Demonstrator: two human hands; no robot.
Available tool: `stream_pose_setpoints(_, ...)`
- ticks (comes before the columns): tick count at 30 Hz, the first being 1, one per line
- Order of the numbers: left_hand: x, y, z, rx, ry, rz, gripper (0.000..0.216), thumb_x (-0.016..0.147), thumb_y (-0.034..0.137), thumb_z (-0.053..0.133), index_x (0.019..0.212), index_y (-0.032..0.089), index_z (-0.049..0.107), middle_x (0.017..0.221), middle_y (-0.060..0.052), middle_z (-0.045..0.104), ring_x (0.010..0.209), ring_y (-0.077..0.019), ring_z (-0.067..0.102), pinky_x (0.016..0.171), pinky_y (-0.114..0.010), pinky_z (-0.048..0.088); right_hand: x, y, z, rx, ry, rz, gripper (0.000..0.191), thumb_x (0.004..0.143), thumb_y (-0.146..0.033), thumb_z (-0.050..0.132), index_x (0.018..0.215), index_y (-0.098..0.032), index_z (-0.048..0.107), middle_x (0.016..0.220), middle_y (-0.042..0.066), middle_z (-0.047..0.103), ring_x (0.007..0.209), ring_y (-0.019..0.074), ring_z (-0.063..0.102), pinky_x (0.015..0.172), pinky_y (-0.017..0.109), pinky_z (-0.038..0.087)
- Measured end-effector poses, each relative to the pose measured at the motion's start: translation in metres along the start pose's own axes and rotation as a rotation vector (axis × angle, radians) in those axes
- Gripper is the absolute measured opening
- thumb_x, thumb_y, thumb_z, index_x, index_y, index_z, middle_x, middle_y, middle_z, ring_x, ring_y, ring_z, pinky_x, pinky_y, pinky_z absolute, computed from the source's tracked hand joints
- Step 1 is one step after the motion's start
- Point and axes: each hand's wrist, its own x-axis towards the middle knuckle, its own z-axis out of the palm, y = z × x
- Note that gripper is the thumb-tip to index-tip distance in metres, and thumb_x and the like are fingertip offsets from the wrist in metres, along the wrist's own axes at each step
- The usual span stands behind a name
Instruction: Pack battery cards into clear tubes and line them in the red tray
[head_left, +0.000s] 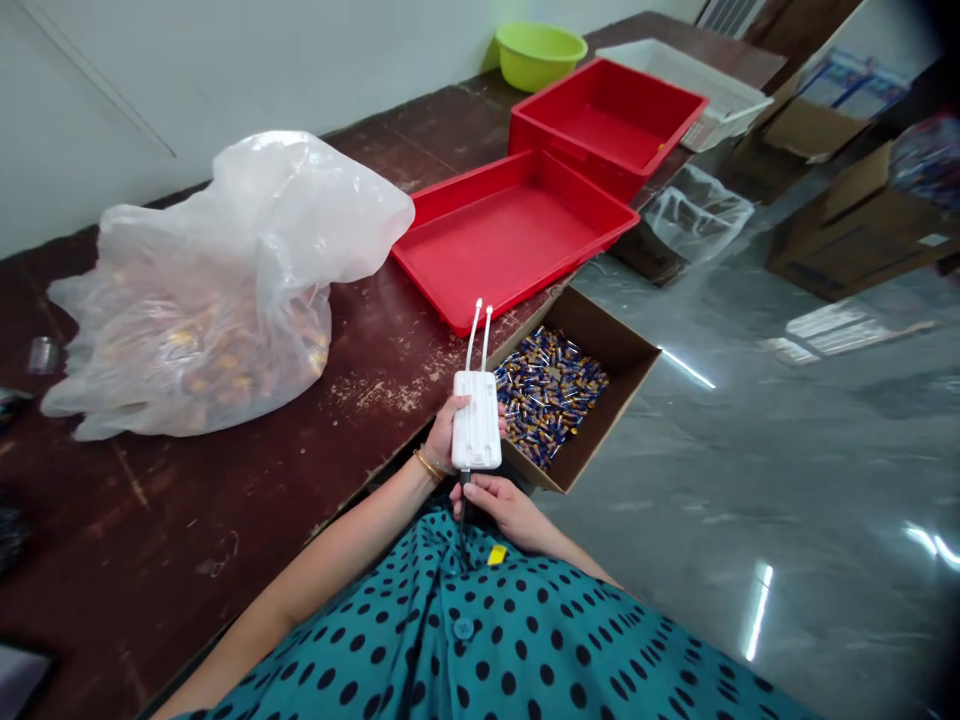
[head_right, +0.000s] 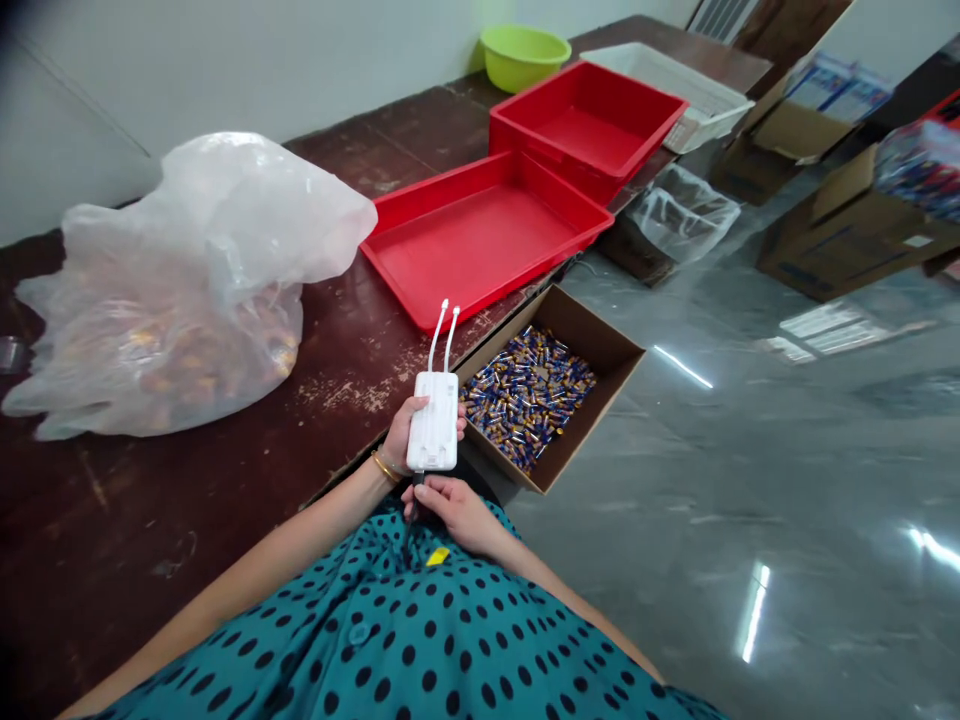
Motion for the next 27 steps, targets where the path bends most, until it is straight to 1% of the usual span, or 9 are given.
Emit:
stream_pose_setpoints(2,-0.002,0.006,-0.002,0.064,-0.033,0.008,0.043,0.077,0.037,0.058,0.108,0.007,0.064,0.093,-0.014,0.070,0.077,-0.0213,0.065,0.071,-0.032,0.055,-0.003,-0.010,-0.031,-0.302,-0.050,0.026,0.037,0.085,-0.050,0.063,0.101,-0.017,0.070,0.094,0.006,0.070,0.087,0.0194,0.063,0.087,0.036,0.047)
stream_pose_setpoints(3,-0.002,0.010,-0.002,0.096,-0.063,0.010,0.044,0.076,0.036,0.058,0.108,0.007,0.064,0.094,-0.014,0.069,0.079,-0.0217,0.065,0.073,-0.033,0.055,-0.004,-0.016,-0.050,-0.471,-0.021,0.039,0.034,0.083,-0.046,0.065,0.102,-0.018,0.070,0.098,0.006,0.071,0.090,0.0215,0.064,0.089,0.037,0.047)
stream_pose_setpoints(5,-0.003,0.017,-0.002,0.155,-0.127,0.012,0.045,0.075,0.035,0.060,0.111,0.009,0.064,0.097,-0.014,0.069,0.081,-0.0227,0.065,0.076,-0.035,0.055,-0.003,-0.034,-0.085,-0.732,0.161,0.024,0.029,0.083,-0.041,0.064,0.100,-0.019,0.071,0.100,0.008,0.071,0.093,0.0247,0.064,0.090,0.041,0.047)
stream_pose_setpoints(8,-0.005,0.026,0.001,0.225,-0.203,0.007,0.049,0.073,0.033,0.064,0.118,0.013,0.061,0.106,-0.014,0.068,0.083,-0.0242,0.065,0.078,-0.039,0.054,0.007,-0.069,-0.113,-0.804,0.490,-0.179,0.031,0.090,-0.041,0.054,0.107,-0.020,0.070,0.112,0.009,0.069,0.105,0.0253,0.063,0.098,0.043,0.045)
stream_pose_setpoints(10,-0.005,0.027,0.002,0.258,-0.232,-0.009,0.053,0.073,0.032,0.065,0.122,0.015,0.058,0.108,-0.014,0.068,0.082,-0.0250,0.066,0.077,-0.040,0.053,0.019,-0.095,-0.110,-0.758,0.536,-0.361,0.036,0.091,-0.042,0.055,0.119,-0.023,0.065,0.125,0.008,0.065,0.116,0.0239,0.059,0.104,0.042,0.041)
stream_pose_setpoints(13,-0.005,0.025,0.000,0.316,-0.204,-0.041,0.051,0.074,0.034,0.064,0.121,0.014,0.059,0.101,-0.014,0.070,0.079,-0.0260,0.067,0.076,-0.040,0.052,0.038,-0.127,-0.085,-0.675,0.430,-0.554,0.042,0.090,-0.040,0.059,0.130,-0.026,0.058,0.131,0.006,0.061,0.121,0.0219,0.056,0.107,0.040,0.040)
stream_pose_setpoints(17,-0.002,0.022,-0.006,0.333,-0.154,-0.087,0.045,0.075,0.038,0.063,0.110,0.010,0.064,0.093,-0.016,0.072,0.080,-0.0260,0.068,0.077,-0.038,0.051,0.053,-0.147,-0.058,-0.679,0.340,-0.736,0.025,0.095,-0.034,0.053,0.114,-0.028,0.069,0.118,0.003,0.068,0.115,0.0194,0.059,0.105,0.038,0.041)
stream_pose_setpoints(20,-0.003,0.024,-0.009,0.293,-0.154,-0.101,0.046,0.075,0.040,0.063,0.108,0.008,0.066,0.090,-0.016,0.073,0.080,-0.0252,0.068,0.078,-0.036,0.050,0.053,-0.146,-0.054,-0.777,0.293,-0.820,0.021,0.095,-0.028,0.055,0.105,-0.029,0.073,0.108,0.002,0.072,0.112,0.0194,0.061,0.105,0.039,0.041)
stream_pose_setpoints(27,-0.007,0.030,-0.018,0.091,-0.005,-0.076,0.035,0.071,0.038,0.066,0.092,0.009,0.069,0.079,-0.012,0.074,0.068,-0.0236,0.069,0.068,-0.034,0.053,0.058,-0.115,-0.046,-1.056,0.198,-0.818,0.033,0.095,-0.018,0.047,0.118,-0.029,0.068,0.121,0.003,0.067,0.125,0.0224,0.052,0.108,0.046,0.037)
